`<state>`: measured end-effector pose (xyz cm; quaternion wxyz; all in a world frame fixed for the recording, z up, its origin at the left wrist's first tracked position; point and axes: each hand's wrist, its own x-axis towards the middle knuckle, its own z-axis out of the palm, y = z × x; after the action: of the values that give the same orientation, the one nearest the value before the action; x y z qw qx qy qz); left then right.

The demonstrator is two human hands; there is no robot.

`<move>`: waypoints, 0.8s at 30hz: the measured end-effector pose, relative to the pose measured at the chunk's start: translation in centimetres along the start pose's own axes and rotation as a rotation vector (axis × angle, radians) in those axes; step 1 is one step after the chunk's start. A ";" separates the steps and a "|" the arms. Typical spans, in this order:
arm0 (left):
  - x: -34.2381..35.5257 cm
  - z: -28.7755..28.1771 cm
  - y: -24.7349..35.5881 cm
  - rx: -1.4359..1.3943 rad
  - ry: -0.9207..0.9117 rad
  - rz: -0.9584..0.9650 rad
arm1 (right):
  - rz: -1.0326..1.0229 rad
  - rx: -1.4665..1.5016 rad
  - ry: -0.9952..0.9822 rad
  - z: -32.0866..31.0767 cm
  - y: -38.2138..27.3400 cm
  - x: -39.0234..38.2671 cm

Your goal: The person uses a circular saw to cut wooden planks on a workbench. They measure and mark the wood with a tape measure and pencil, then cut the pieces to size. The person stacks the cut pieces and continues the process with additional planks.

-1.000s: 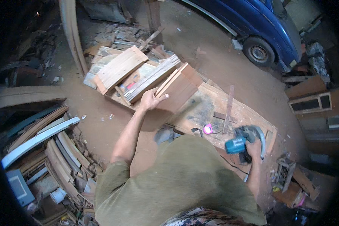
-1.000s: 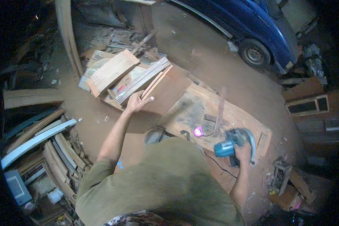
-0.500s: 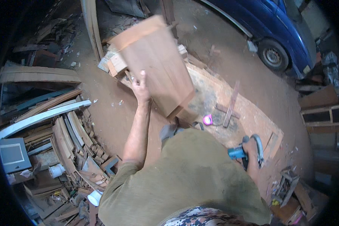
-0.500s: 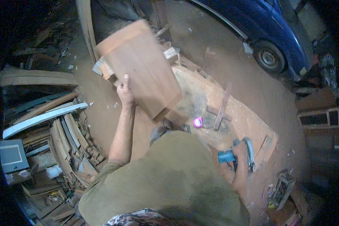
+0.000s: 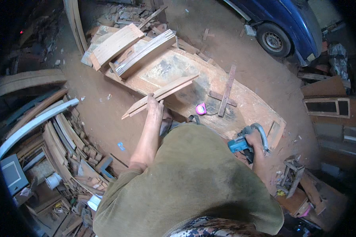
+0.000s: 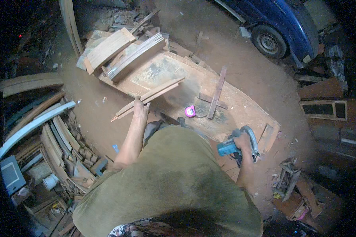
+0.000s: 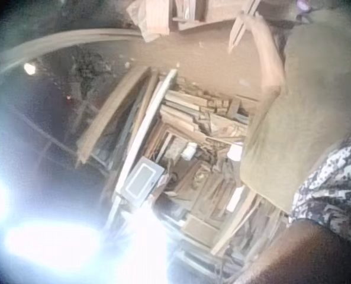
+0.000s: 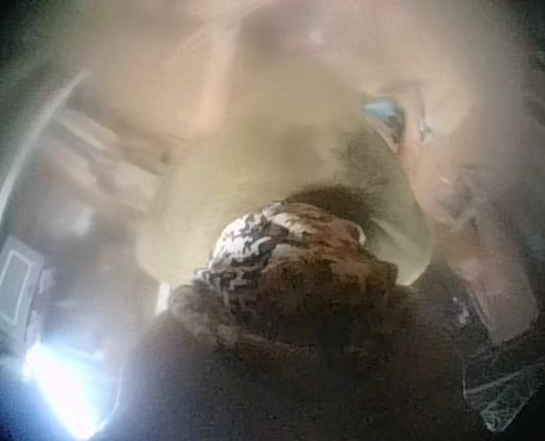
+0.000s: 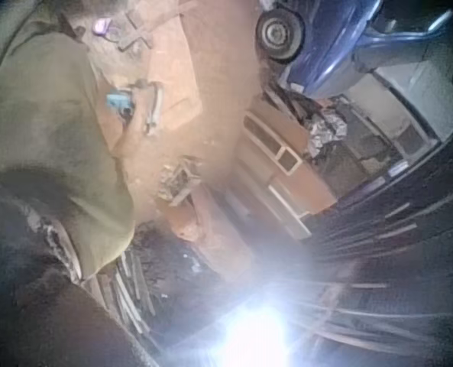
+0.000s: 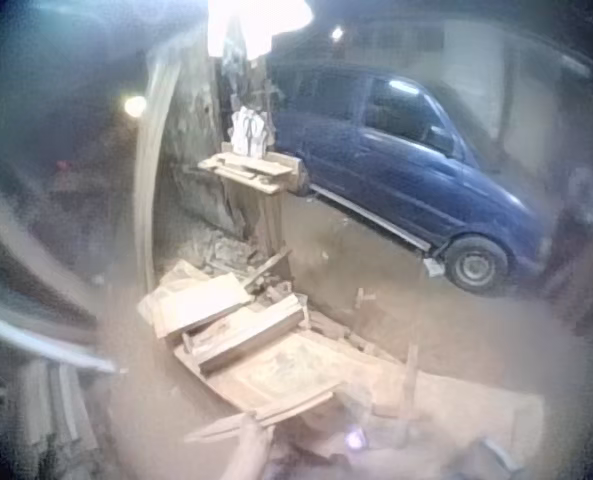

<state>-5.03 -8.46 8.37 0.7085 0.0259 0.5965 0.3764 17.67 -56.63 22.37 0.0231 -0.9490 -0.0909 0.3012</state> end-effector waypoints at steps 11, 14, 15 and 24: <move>3.5 0.6 3.4 0.120 -0.094 -0.314 | -0.156 0.380 0.156 -4.6 -7.8 -2.6; -4.0 0.7 4.6 0.612 -0.303 -0.267 | -0.129 0.569 0.153 -7.6 -13.5 -4.8; -4.1 0.7 5.5 0.966 -0.376 0.043 | -0.130 0.591 0.143 -8.6 -16.1 -5.6; 1.0 4.7 7.7 1.764 -0.697 1.079 | -0.352 0.643 0.142 -8.9 -28.4 -6.1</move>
<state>-4.82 -0.45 12.70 0.3123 0.8883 0.3330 0.0494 13.40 -29.82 35.96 0.3776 -0.8816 -0.1517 0.2390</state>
